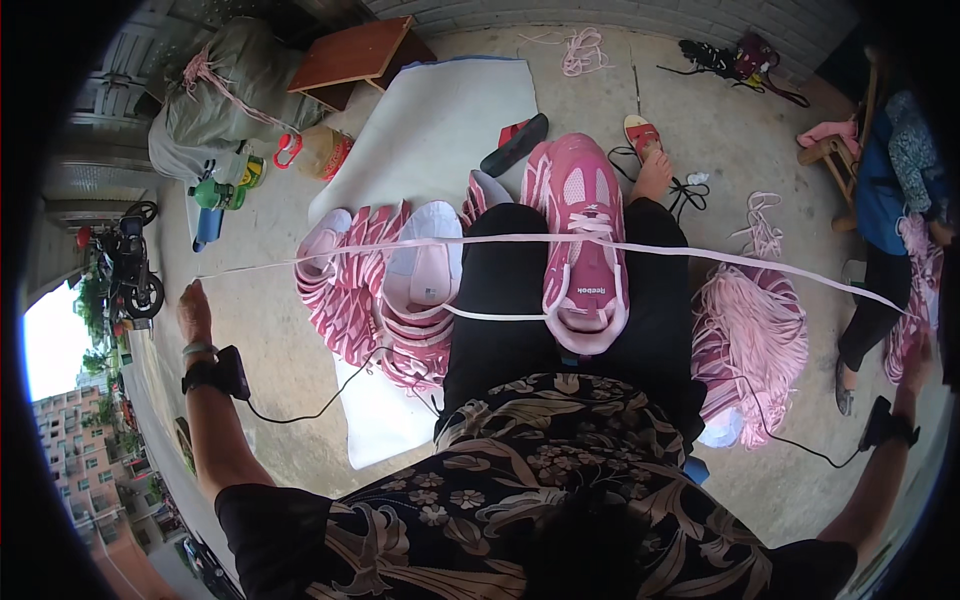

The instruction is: The person threads pink shoelaces through the eyelets of a pink Reebok sneaker, pulling the laces tight and arranging them. The person works on a single shoe held in their lap, surrounded by a pile of similar shoes.

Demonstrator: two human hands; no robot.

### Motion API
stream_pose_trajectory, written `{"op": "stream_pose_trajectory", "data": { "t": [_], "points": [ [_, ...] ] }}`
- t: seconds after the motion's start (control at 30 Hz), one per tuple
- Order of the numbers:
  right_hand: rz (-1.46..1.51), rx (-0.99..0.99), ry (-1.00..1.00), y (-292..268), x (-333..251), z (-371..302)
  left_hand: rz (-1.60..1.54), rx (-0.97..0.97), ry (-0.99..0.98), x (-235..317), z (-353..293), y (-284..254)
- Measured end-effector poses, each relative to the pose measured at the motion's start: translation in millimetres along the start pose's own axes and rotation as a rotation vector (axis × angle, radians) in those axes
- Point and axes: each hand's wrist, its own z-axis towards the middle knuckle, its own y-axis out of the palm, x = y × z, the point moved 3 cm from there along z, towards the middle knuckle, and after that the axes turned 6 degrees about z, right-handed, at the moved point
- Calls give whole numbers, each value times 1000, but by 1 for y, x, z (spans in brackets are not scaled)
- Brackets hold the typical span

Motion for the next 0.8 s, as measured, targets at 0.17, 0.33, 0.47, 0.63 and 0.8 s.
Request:
{"op": "stream_pose_trajectory", "data": {
  "t": [0.17, 0.33, 0.47, 0.63, 0.8],
  "points": [
    [923, -1010, 851, 130, -314, -183, -821, -1064, -311, 252, -129, 23],
    [1383, -1641, 754, 125, -490, -236, -1126, -1633, -100, 427, -199, 6],
    [1310, -1424, 455, 159, -529, -223, -1168, -1596, -82, 489, -199, 8],
    [1520, -1097, 425, 184, -552, -198, -1187, -1394, -118, 534, -174, 11],
    [1709, -910, 576, 188, -554, -199, -1397, -1134, -49, 537, -165, 29]
  ]
}}
